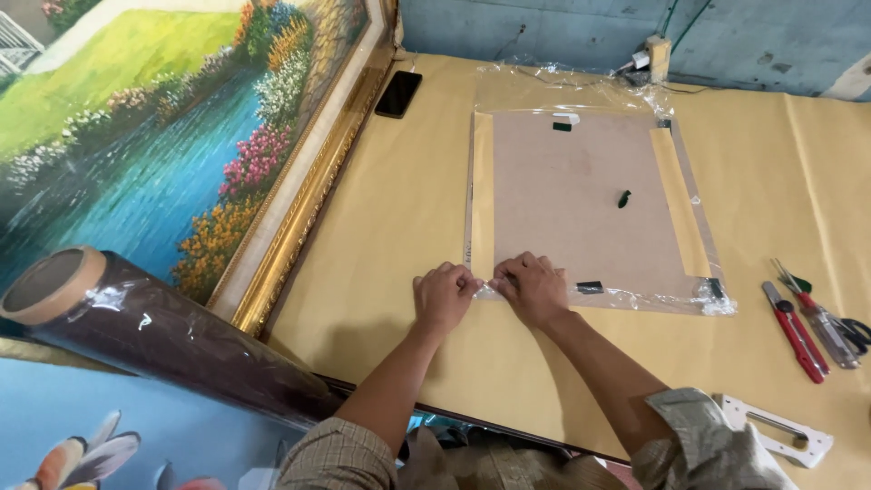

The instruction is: Wrapping a framed photo in protective plastic film and securing it with tape.

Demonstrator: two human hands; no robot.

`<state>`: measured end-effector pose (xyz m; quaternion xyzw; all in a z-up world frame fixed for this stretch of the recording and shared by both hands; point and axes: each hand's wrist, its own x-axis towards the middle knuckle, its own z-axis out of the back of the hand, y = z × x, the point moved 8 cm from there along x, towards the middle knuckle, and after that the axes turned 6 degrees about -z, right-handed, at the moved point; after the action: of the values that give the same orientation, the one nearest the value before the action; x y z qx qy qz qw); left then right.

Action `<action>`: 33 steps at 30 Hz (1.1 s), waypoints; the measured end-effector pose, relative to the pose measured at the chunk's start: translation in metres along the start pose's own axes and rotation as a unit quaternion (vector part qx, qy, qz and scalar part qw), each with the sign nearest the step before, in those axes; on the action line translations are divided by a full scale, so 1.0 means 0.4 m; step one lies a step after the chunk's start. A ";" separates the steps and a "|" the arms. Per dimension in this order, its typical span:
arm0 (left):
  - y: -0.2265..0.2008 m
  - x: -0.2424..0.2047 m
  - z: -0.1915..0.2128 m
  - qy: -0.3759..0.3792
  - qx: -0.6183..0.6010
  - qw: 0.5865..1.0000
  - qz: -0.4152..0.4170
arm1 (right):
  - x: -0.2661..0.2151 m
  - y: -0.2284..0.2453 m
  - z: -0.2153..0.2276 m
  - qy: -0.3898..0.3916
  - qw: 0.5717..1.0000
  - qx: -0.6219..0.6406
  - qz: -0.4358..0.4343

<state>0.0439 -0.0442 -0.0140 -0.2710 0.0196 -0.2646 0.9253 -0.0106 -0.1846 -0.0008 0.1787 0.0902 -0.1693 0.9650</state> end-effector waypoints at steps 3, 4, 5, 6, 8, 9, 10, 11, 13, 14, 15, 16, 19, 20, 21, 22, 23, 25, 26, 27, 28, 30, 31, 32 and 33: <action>0.021 0.013 -0.021 0.041 0.012 0.999 0.013 | -0.007 0.022 0.009 -0.009 1.000 -0.007 0.012; 0.006 0.014 0.005 0.041 0.012 0.999 0.010 | 0.001 0.016 -0.011 -0.012 1.000 -0.008 0.010; -0.003 0.013 0.019 0.067 -0.015 0.997 0.025 | 0.010 0.009 -0.026 -0.032 0.999 -0.043 0.004; -0.014 0.007 0.031 0.095 -0.042 0.994 0.041 | 0.015 0.000 -0.044 -0.050 0.996 -0.077 -0.002; 0.000 0.020 0.012 0.115 -0.030 0.992 0.038 | -0.064 0.054 -0.011 -0.047 0.994 -0.093 0.026; 0.010 0.027 0.001 0.133 -0.018 0.990 0.037 | -0.101 0.090 0.002 -0.044 0.991 -0.110 0.056; 0.010 0.033 -0.005 0.135 -0.020 0.990 0.033 | -0.133 0.102 0.013 -0.045 0.991 -0.112 0.052; 0.012 0.039 -0.012 0.139 -0.013 0.990 0.034 | -0.164 0.109 0.006 -0.001 0.993 -0.114 0.039; 0.008 0.024 -0.035 0.146 -0.006 0.989 0.034 | -0.203 0.104 0.000 0.045 0.992 -0.114 0.023; 0.004 0.014 -0.041 0.136 0.021 0.990 0.026 | -0.204 0.095 -0.004 0.066 0.991 -0.110 0.025; -0.001 0.005 -0.047 0.126 0.047 0.991 0.019 | -0.205 0.086 -0.008 0.087 0.990 -0.106 0.028; -0.004 0.000 -0.058 0.129 0.047 0.990 0.016 | -0.207 0.074 -0.006 0.087 0.990 -0.105 0.024; -0.017 -0.010 -0.036 0.080 0.043 0.995 0.028 | -0.210 0.065 -0.004 0.086 0.984 -0.139 0.066; -0.038 -0.012 0.003 0.040 0.077 0.996 0.011 | -0.207 0.063 -0.003 0.085 0.984 -0.143 0.067; -0.060 -0.015 0.042 0.000 0.111 0.994 -0.007 | -0.204 0.062 -0.002 0.085 0.983 -0.146 0.069; -0.078 -0.022 0.075 0.000 0.111 0.994 -0.009 | -0.202 0.061 -0.001 0.084 0.984 -0.145 0.067; -0.078 -0.032 0.092 0.044 0.078 0.996 0.031 | -0.201 0.063 0.001 0.080 0.984 -0.142 0.073; -0.083 -0.036 0.102 0.091 0.044 0.993 0.064 | -0.207 0.055 0.007 0.075 0.985 -0.137 0.070; -0.078 -0.037 0.083 0.139 0.070 0.985 0.078 | -0.214 0.042 0.015 0.067 0.987 -0.134 0.050; -0.073 -0.038 0.066 0.186 0.097 0.973 0.093 | -0.221 0.029 0.024 0.059 0.989 -0.132 0.030; -0.084 -0.039 0.074 0.188 0.098 0.973 0.088 | -0.231 0.007 0.031 0.057 0.990 -0.130 0.025; -0.096 -0.042 0.090 0.198 0.105 0.969 0.107 | -0.249 -0.079 0.069 0.007 0.989 -0.120 -0.086; -0.091 -0.039 0.085 0.200 0.103 0.969 0.101 | -0.246 -0.102 0.065 0.006 0.988 -0.120 -0.092; -0.085 -0.038 0.081 0.197 0.110 0.968 0.108 | -0.248 -0.132 0.055 0.020 0.988 -0.109 -0.106; -0.081 -0.038 0.077 0.193 0.117 0.967 0.114 | -0.252 -0.164 0.045 0.035 0.987 -0.098 -0.119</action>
<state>0.0209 -0.0444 0.0272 -0.1005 0.1975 -0.2052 0.9533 -0.1254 -0.2193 0.0188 0.0772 0.1606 -0.2670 0.9471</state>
